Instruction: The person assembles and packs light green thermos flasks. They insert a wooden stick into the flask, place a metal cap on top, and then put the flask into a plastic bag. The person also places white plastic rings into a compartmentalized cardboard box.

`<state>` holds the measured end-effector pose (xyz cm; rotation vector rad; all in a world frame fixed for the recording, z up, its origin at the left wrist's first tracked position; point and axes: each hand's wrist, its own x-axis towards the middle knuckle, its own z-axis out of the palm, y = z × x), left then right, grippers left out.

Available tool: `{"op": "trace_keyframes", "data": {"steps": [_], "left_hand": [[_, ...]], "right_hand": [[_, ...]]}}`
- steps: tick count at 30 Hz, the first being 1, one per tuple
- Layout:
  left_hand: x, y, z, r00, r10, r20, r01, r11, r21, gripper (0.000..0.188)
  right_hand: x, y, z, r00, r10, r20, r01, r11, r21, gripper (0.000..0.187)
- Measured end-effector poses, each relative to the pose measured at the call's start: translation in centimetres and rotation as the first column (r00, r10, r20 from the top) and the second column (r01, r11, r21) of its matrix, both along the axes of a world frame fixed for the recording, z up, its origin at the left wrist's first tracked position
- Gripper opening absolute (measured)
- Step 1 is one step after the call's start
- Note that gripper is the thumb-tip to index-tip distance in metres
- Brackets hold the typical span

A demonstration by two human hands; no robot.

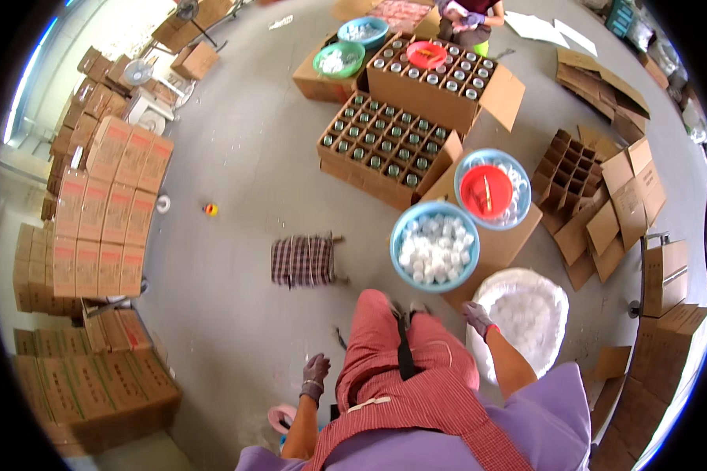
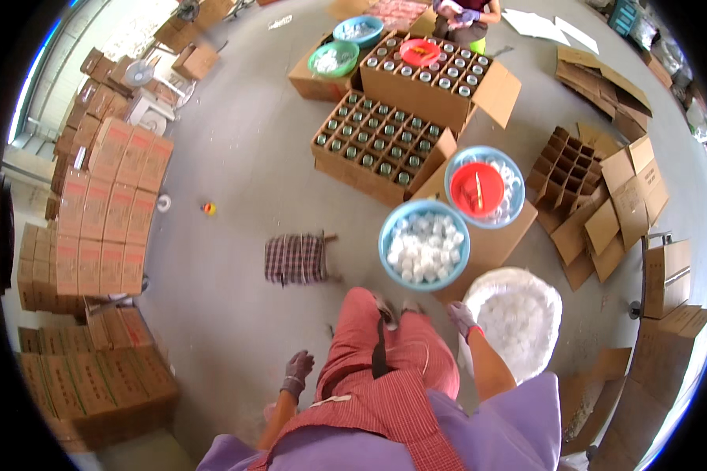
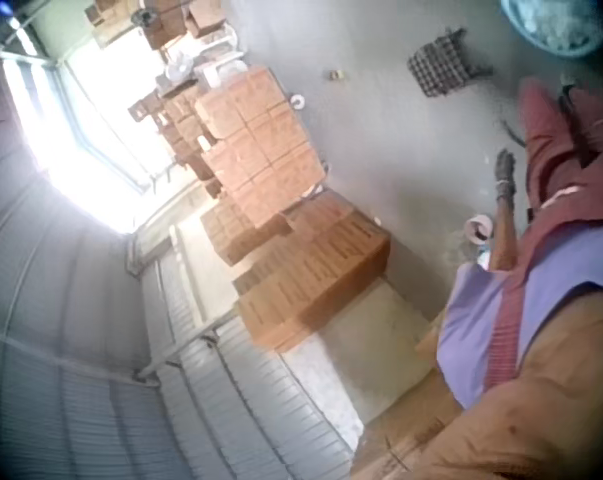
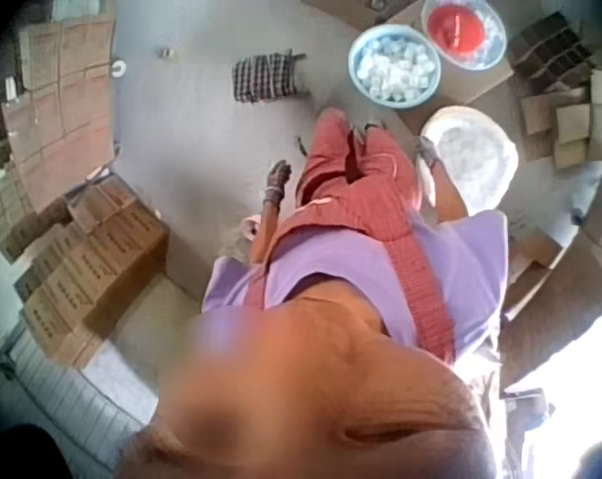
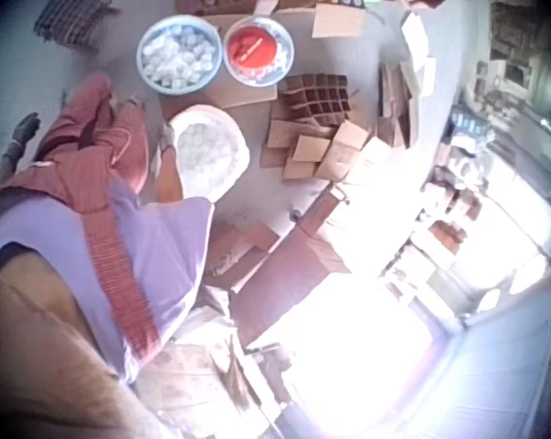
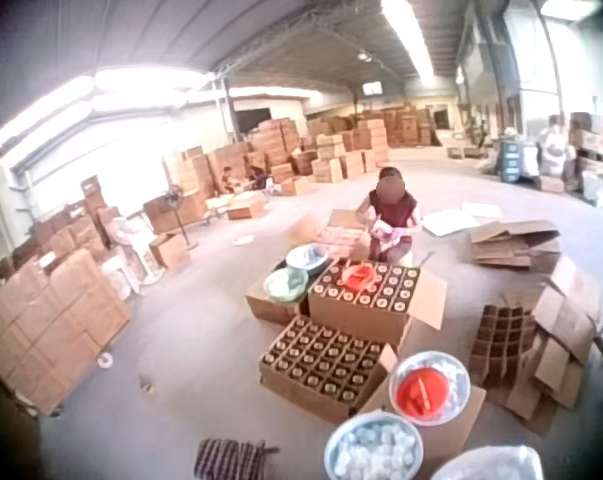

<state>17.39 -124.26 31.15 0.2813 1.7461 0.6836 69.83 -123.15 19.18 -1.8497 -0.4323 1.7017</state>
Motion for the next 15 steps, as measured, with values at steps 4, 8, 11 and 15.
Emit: {"op": "trace_keyframes", "data": {"steps": [4, 8, 11, 15], "left_hand": [[-5.4, 9.2, -5.4, 0.671, -0.693, -0.265, 0.713, 0.7, -0.024, 0.048], [-5.5, 22.2, -4.2, 0.354, -0.934, -0.042, 0.897, 0.352, -0.266, 0.048], [-6.6, 35.1, -4.0, 0.223, -0.971, 0.086, 0.93, 0.186, -0.318, 0.048], [-10.6, 53.9, -7.4, 0.112, -0.994, 0.004, 0.939, 0.105, -0.327, 0.046]], "right_hand": [[-0.7, 19.5, -1.2, 0.973, -0.233, 0.005, 0.223, 0.936, 0.271, 0.03], [-3.3, 32.4, 3.7, 0.938, -0.315, -0.146, 0.346, 0.883, 0.319, 0.033], [-5.4, 36.9, 4.5, 0.968, -0.248, -0.036, 0.247, 0.92, 0.305, 0.038], [-9.5, 34.7, -7.6, 0.879, -0.444, 0.174, 0.445, 0.895, 0.037, 0.019]]}}
